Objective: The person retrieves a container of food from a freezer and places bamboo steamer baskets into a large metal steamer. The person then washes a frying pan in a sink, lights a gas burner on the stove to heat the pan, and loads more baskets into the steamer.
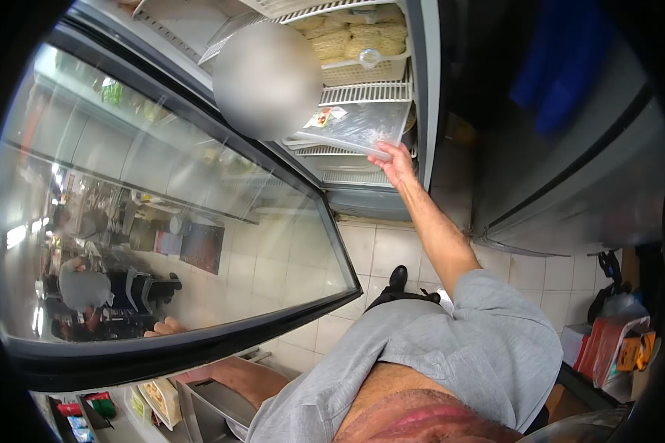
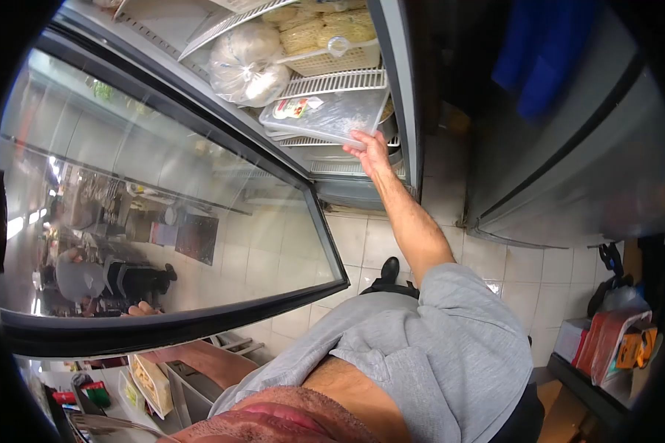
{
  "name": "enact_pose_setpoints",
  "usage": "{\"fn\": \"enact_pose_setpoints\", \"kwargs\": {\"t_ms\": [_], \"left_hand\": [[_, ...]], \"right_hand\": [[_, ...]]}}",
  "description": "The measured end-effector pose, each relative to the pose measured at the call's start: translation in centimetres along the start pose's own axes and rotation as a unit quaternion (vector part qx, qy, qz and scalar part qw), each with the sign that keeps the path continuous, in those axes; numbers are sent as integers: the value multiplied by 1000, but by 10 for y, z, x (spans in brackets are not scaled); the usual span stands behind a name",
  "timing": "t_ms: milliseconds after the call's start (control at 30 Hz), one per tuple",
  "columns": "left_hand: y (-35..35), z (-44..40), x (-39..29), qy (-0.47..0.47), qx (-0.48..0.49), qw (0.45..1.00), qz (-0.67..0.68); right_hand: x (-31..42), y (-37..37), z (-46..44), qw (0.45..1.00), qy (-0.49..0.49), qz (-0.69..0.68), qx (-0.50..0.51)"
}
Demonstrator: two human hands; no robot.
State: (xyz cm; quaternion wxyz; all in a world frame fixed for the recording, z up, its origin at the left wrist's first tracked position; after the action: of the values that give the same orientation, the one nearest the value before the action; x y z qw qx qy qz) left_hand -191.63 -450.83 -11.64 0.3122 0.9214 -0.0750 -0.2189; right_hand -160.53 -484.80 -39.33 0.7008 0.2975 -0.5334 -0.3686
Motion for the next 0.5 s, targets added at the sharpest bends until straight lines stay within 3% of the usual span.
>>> {"fn": "enact_pose_setpoints", "kwargs": {"t_ms": [133,233,300,433,500], "left_hand": [[3,5,1,-13,-6,995,97],[-2,3,2,-39,53,994,86],[-2,3,1,0,32,998,-57],[-7,2,-2,-13,48,999,14],[-2,2,-1,-8,91,995,-30]], "right_hand": [[-9,-9,23,999,2,15,39],[-14,-13,47,998,18,24,49],[-17,-18,64,999,19,23,45],[-20,-24,105,998,47,26,42],[-21,-28,121,993,76,50,74]]}}
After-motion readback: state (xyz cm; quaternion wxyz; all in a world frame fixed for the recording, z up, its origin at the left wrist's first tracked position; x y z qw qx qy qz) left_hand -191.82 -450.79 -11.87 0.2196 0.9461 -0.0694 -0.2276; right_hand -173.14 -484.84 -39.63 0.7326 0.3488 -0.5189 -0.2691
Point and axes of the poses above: each hand's wrist, its own z-axis away from the middle knuckle, its own y-axis out of the palm, x = y × z, the point moved 3 cm from there along -z, towards the middle knuckle, and after that the axes turned 7 degrees about y, right-handed, at the moved point
